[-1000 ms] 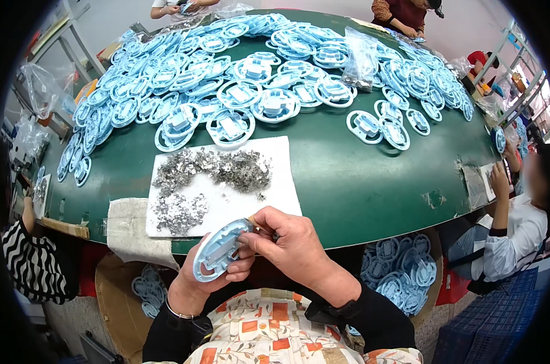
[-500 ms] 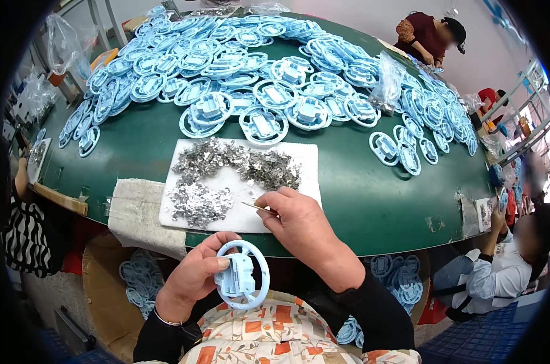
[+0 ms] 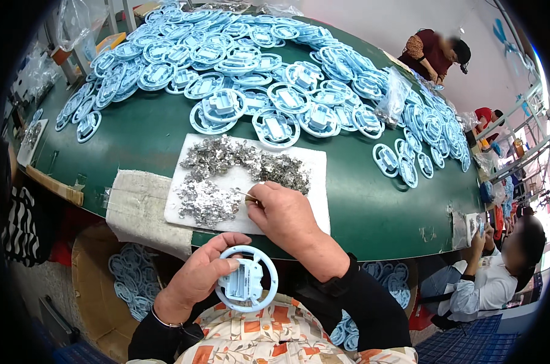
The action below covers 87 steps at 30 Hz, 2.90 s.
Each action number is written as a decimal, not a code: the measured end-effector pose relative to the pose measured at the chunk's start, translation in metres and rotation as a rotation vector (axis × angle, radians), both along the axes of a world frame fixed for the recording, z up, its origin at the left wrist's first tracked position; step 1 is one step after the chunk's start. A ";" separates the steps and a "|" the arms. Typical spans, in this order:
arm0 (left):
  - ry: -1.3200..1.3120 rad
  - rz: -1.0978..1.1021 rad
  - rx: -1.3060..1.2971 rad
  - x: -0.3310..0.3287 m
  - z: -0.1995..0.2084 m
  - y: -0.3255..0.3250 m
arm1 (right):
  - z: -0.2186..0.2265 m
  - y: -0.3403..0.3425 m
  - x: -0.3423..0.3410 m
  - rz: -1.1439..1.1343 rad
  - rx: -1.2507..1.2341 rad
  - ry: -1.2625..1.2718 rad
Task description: The person sits at a large green table in a workshop and assembles light blue plastic components. They pick up a plastic ring, insert a small metal pin into a central slot using a small tool, and then place the finished unit on the table. This process is repeated continuously throughout the video.
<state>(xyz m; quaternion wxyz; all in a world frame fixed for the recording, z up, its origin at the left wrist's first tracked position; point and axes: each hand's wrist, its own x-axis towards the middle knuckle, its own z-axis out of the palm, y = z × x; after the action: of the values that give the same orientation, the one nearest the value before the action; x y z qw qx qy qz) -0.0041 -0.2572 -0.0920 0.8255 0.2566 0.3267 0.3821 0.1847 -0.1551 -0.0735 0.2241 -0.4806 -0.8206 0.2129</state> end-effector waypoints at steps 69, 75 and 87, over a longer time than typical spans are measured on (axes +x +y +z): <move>1.011 0.092 0.667 0.051 -0.002 0.071 | 0.026 -0.060 0.066 0.035 0.249 -0.373; 1.039 0.096 0.674 0.052 -0.001 0.070 | 0.034 -0.059 0.061 0.026 0.129 -0.346; 1.076 0.135 0.702 0.055 -0.007 0.066 | 0.081 -0.029 0.033 0.197 -0.089 -0.686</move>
<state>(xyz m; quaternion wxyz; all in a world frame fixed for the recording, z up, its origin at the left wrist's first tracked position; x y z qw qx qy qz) 0.0508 -0.1913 -0.0992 0.3873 0.6459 0.5659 0.3355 0.2176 -0.1845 0.0077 -0.1073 -0.4520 -0.8804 0.0951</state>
